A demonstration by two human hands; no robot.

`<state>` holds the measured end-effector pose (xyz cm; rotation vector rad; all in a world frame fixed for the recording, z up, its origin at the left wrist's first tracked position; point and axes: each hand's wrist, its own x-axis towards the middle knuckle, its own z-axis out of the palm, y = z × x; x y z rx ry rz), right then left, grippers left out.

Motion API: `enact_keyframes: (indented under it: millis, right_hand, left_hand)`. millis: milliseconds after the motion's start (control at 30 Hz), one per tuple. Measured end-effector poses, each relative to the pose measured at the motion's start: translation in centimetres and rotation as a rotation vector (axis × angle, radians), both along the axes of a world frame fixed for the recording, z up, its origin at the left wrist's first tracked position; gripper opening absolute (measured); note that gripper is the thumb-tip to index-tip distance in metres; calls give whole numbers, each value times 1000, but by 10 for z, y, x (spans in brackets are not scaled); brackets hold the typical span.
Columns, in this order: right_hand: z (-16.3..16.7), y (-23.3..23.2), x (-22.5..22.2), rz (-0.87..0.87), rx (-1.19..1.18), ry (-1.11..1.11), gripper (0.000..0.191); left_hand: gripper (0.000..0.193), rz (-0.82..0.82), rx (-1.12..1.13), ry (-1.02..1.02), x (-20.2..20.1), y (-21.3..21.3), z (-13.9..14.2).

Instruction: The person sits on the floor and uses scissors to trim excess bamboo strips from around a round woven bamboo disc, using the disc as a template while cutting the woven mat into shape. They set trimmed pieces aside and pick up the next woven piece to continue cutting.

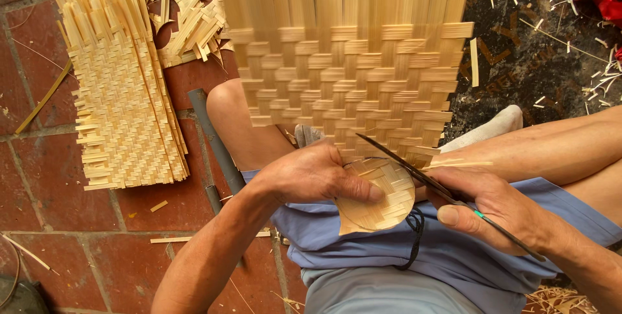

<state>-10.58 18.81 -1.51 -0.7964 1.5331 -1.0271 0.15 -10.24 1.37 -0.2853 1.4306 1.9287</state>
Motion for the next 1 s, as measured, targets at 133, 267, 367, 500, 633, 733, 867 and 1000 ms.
enact_keyframes:
  millis: [133, 267, 367, 500, 633, 733, 867, 1000]
  right_hand:
    - [-2, 2, -2, 17, 13, 25, 71]
    - [-2, 2, -7, 102, -38, 100, 60]
    - [0, -3, -7, 108, 7, 43, 58]
    - [6, -13, -10, 144, -29, 122, 56]
    - [6, -20, -15, 184, -35, 167, 52]
    - [-7, -15, -20, 199, -96, 171, 56]
    - [-26, 21, -47, 331, -253, 191, 68]
    - [-14, 74, -57, 356, 164, -134, 69]
  left_hand:
    - [40, -49, -11, -53, -2, 0, 0]
    - [37, -88, -6, -106, -1, 2, -2]
    - [37, -66, 24, -136, 2, 4, -4]
    - [39, -4, 96, -188, 7, 5, -8]
    - [43, 51, 104, -189, 11, 3, -10]
    - [43, 81, 43, -222, 14, 1, -12]
    - [40, 226, 59, -212, 18, -18, -11]
    - [34, 440, 1, -235, 26, -59, -8]
